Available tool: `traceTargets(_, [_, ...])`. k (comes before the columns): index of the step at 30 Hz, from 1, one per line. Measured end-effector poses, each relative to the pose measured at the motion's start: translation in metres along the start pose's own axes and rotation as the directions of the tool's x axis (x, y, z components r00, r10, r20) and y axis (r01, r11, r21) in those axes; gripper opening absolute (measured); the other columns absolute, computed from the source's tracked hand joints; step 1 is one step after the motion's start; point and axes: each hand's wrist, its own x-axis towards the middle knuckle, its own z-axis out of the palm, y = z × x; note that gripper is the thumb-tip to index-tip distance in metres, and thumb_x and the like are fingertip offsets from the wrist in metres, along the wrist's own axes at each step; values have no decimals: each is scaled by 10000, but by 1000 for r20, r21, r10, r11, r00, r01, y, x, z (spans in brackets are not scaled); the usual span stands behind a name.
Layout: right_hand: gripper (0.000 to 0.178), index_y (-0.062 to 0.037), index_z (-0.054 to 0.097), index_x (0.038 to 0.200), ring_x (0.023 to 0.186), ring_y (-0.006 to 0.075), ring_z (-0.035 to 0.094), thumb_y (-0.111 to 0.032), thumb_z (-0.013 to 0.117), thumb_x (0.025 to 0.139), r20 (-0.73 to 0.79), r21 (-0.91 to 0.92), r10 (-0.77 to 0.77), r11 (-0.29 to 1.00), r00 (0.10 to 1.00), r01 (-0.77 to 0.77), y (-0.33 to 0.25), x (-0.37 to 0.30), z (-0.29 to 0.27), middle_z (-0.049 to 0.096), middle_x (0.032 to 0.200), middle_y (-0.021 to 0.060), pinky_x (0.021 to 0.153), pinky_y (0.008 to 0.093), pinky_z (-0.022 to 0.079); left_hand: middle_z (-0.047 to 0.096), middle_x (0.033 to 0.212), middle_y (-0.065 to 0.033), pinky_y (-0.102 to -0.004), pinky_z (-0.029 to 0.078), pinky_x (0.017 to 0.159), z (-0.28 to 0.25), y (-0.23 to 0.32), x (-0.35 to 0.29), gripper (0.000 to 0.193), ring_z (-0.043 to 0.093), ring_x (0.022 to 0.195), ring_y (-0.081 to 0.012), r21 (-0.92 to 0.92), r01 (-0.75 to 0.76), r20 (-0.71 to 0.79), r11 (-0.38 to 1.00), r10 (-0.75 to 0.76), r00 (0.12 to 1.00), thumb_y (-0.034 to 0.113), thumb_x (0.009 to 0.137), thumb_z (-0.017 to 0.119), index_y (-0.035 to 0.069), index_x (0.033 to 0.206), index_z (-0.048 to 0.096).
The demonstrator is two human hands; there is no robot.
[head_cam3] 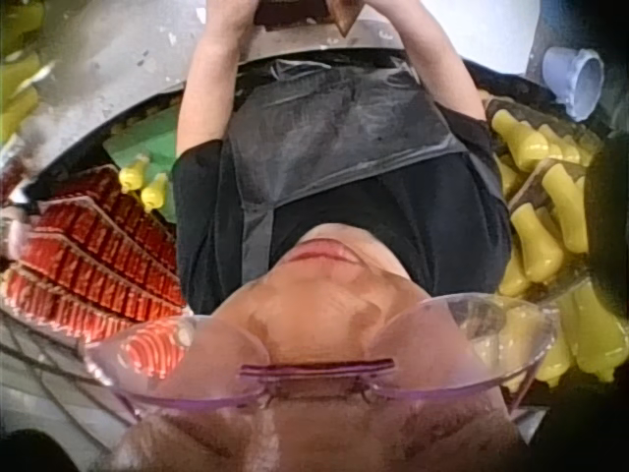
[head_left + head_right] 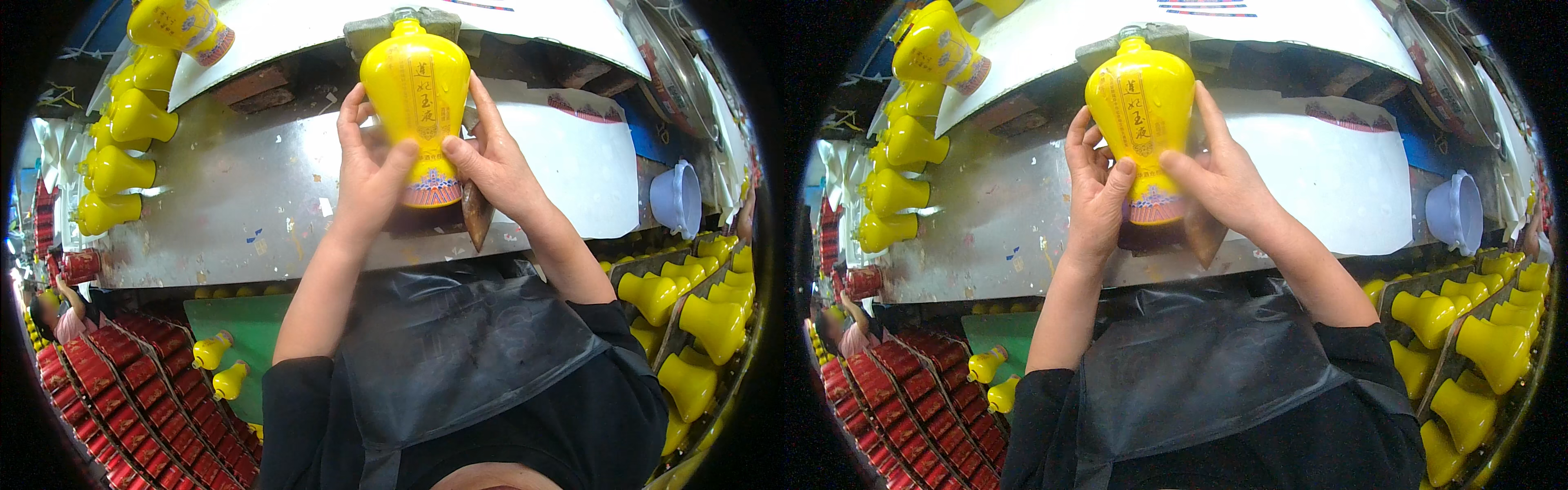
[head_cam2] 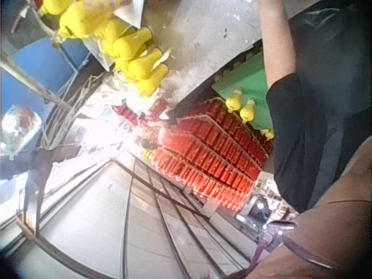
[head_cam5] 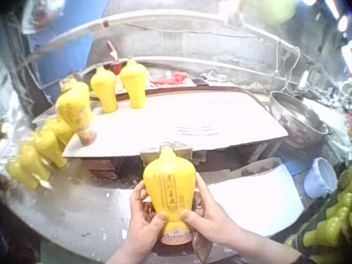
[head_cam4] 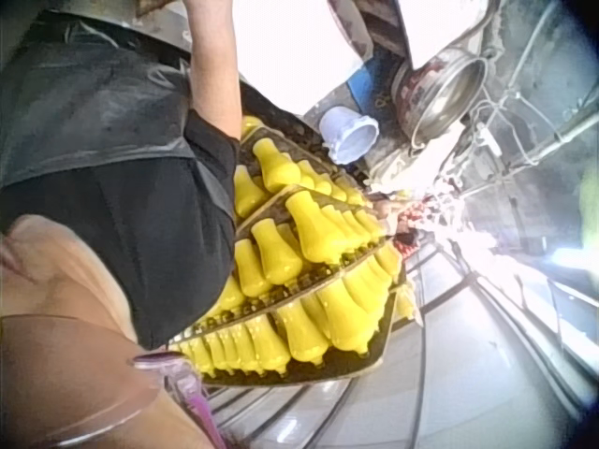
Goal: The person applies decorative stickers to yellow ceramic vases. They peel individual stickers from a sheet, place them on the vase, and smooth them down with fingers and a small tool. The person handles the vases one at a time, rotating them to apply multiple stickers.
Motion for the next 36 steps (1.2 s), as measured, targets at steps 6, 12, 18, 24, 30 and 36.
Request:
traceTargets(6, [841,-12,48,1654,1001,250,730,-293,575,1062,1,-24,2,1000,1000,-2,3,0,1,642,1235,289,848,347,585,373,1467,-180,-437,502,1079,0,0,2,809,534,1327,-307,-28,1,-10,1000,-1,1000,201,986,668,120,1597,143])
traceTargets(12, [834,-58,121,1662,883,168,705,-332,611,1045,-47,-15,12,1000,999,-12,-6,4,-7,672,1150,223,732,300,555,331,1508,-205,-474,471,1105,-2,1,-1,855,456,1386,-327,120,-12,-46,993,18,999,220,979,645,93,1623,96])
traceTargets(18, [581,-156,574,1488,650,107,532,-288,735,946,-152,-397,-373,871,915,289,-30,25,-30,583,883,76,605,253,471,207,1617,-266,-563,231,1206,-13,6,22,845,250,1466,-468,666,-369,111,648,403,908,432,949,656,139,1635,260])
traceTargets(24, [628,-180,636,1444,702,102,463,-286,829,856,-63,-509,-492,764,868,396,-41,45,-27,552,817,5,626,242,419,224,1594,-275,-583,255,1184,-7,15,34,798,268,1431,-491,835,-392,215,386,428,878,422,897,699,129,1570,387])
traceTargets(30, [668,-146,627,1439,702,106,474,-329,844,834,-51,-547,-508,735,860,401,-41,56,-22,605,896,32,588,234,439,254,1570,-296,-596,260,1175,-3,11,38,825,288,1419,-509,821,-363,185,441,395,900,460,903,676,91,1566,351])
traceTargets(36, [517,-175,658,1394,765,196,597,-288,767,901,-9,-551,-414,761,910,341,-40,53,-32,670,991,138,677,321,522,297,1546,-304,-596,267,1170,-6,7,39,839,323,1401,-509,793,-394,198,464,417,887,505,918,645,69,1565,337])
